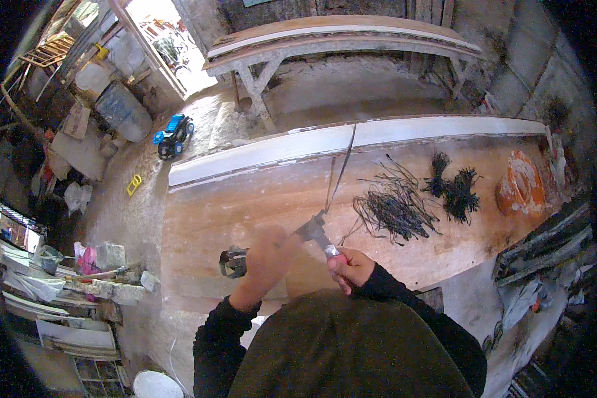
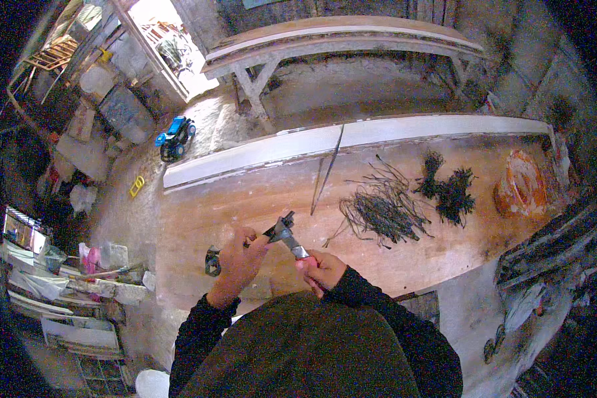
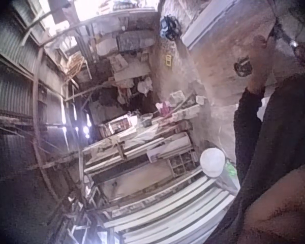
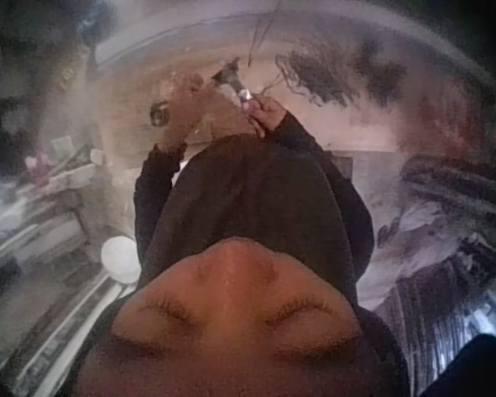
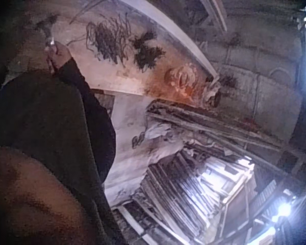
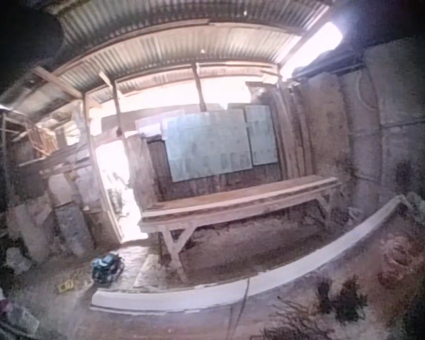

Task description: The person handles black cable ties on a wooden workbench, straightens them, and uses a red utility knife to cut them into shorter pieces. The person repeatedly picks up ties, aligns them, and cuts them, placing the cut pieces back on the bench.

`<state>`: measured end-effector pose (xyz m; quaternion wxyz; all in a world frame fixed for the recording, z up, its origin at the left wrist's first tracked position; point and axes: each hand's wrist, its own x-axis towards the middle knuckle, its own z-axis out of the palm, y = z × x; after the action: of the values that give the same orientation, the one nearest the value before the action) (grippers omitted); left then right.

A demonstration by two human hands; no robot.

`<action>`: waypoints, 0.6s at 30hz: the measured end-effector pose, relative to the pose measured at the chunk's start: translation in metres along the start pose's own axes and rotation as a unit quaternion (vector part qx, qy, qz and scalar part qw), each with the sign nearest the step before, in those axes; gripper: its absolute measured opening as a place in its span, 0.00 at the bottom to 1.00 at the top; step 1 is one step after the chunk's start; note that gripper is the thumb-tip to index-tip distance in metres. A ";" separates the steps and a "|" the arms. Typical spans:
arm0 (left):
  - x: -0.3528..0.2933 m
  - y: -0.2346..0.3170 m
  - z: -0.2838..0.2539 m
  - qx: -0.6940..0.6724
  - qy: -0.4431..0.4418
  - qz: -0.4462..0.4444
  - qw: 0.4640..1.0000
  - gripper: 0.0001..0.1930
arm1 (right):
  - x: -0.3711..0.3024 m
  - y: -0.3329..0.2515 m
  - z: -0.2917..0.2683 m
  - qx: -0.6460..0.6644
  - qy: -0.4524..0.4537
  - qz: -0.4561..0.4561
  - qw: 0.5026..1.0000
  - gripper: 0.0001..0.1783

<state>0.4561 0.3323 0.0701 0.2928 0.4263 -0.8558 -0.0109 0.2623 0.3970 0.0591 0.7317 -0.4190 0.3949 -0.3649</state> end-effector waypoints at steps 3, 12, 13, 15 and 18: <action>-0.001 0.005 0.001 0.011 -0.011 0.041 0.999 0.07 | 0.001 -0.001 0.004 -0.008 0.039 -0.016 0.999 0.14; 0.003 0.013 -0.002 0.006 -0.027 0.074 0.997 0.10 | 0.005 -0.003 0.007 -0.015 0.079 0.002 0.997 0.14; 0.006 0.013 -0.005 0.016 -0.037 0.071 0.997 0.10 | 0.004 -0.005 0.007 -0.021 0.076 0.010 0.997 0.14; 0.007 0.009 -0.009 0.028 -0.075 0.087 0.993 0.08 | 0.003 -0.007 0.008 -0.020 0.076 0.014 0.997 0.14; 0.005 0.002 -0.014 0.024 -0.121 0.128 0.984 0.06 | -0.001 -0.004 0.005 -0.048 0.066 0.033 0.996 0.14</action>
<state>0.4593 0.3335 0.0845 0.1759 0.3152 -0.9326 -0.0045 0.2657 0.3980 0.0648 0.6947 -0.4157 0.4726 -0.3481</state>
